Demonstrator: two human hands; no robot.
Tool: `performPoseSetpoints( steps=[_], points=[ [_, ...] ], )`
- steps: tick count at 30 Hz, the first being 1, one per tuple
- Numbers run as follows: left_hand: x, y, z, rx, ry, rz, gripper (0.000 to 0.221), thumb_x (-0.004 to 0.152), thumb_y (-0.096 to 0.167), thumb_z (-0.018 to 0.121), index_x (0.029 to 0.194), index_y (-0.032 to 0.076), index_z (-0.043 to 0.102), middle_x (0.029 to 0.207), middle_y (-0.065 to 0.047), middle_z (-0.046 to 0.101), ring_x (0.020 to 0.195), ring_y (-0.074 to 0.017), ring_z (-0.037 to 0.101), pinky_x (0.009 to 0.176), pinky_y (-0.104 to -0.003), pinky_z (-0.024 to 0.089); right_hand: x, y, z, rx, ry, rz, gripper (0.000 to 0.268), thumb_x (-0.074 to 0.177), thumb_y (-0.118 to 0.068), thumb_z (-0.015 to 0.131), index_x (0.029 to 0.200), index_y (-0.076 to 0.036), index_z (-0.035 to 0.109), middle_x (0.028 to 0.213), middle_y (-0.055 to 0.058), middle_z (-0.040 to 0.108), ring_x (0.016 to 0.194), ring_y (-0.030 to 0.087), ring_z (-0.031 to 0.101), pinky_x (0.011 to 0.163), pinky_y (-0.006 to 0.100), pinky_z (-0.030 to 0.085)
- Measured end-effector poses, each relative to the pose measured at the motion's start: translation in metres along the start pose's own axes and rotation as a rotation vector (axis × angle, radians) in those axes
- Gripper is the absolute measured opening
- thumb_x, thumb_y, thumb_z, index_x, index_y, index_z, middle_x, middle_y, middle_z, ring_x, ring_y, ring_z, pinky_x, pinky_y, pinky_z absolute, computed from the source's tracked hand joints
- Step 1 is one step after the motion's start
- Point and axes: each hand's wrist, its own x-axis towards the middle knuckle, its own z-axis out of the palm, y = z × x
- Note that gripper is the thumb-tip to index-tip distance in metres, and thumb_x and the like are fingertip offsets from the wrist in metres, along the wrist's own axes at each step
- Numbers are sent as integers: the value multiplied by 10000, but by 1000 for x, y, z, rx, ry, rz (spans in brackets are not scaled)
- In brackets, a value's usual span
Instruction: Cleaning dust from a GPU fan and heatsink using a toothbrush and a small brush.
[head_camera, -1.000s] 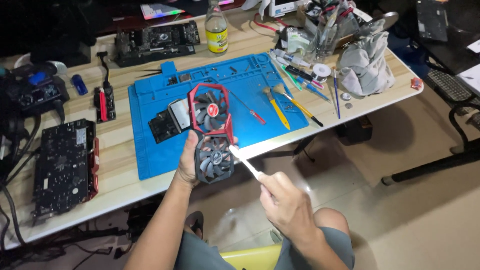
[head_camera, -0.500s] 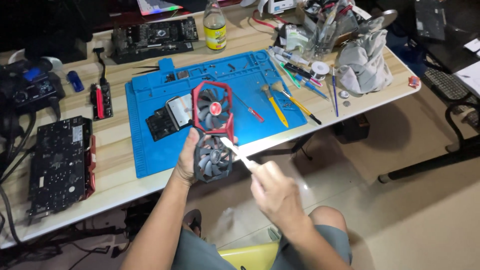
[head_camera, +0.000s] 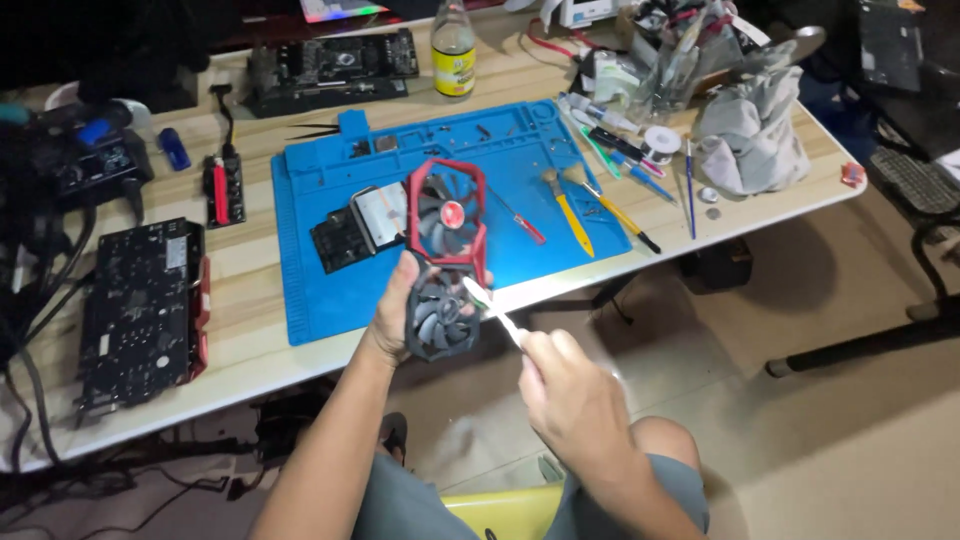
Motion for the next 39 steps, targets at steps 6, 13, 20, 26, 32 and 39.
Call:
performPoseSetpoints(
  steps=[6,13,20,26,32,39],
  points=[
    [4,-4,-6,-67,25,15,943,1002,710,617,1526,-74,584,1361,-318,728,1166,-460,753,1048,-574,610,-13,-4,-2,-25,-108,84,217,1026,-300,586,1236,-304,638,936,60,519,739,518,603,577,665,472],
    [4,0,-4,-113,63,-30,987,969,706,655,1518,-111,573,1386,-381,695,1223,-535,721,989,-567,650,-15,4,27,14,73,-17,384,1028,-215,594,1405,-258,657,909,70,448,660,452,589,519,600,467],
    [4,2,5,-107,27,-53,1042,956,742,636,1554,-106,546,1395,-363,698,1244,-487,722,1046,-639,611,-11,0,16,-65,318,-183,377,1023,-126,632,1385,-188,713,888,38,462,584,279,575,446,419,439],
    [2,10,7,-129,45,-13,1029,931,779,646,1453,-107,640,1380,-332,716,1176,-509,742,1040,-648,603,-58,22,-2,38,268,-46,404,926,-162,691,1293,-320,746,963,-89,675,692,204,632,510,371,501],
    [3,18,12,-151,65,-60,1145,898,814,626,1493,-163,573,1429,-364,671,1213,-512,713,1056,-662,589,-47,8,-1,68,307,-16,355,941,-121,686,1246,-287,755,881,-54,639,648,242,575,494,384,474],
    [-1,21,24,-200,12,-32,1056,953,754,636,1535,-122,541,1468,-430,616,1269,-588,670,1118,-746,501,-27,-8,9,86,134,23,327,1012,-217,645,1318,-324,685,891,4,533,660,357,614,531,500,516]
  ],
)
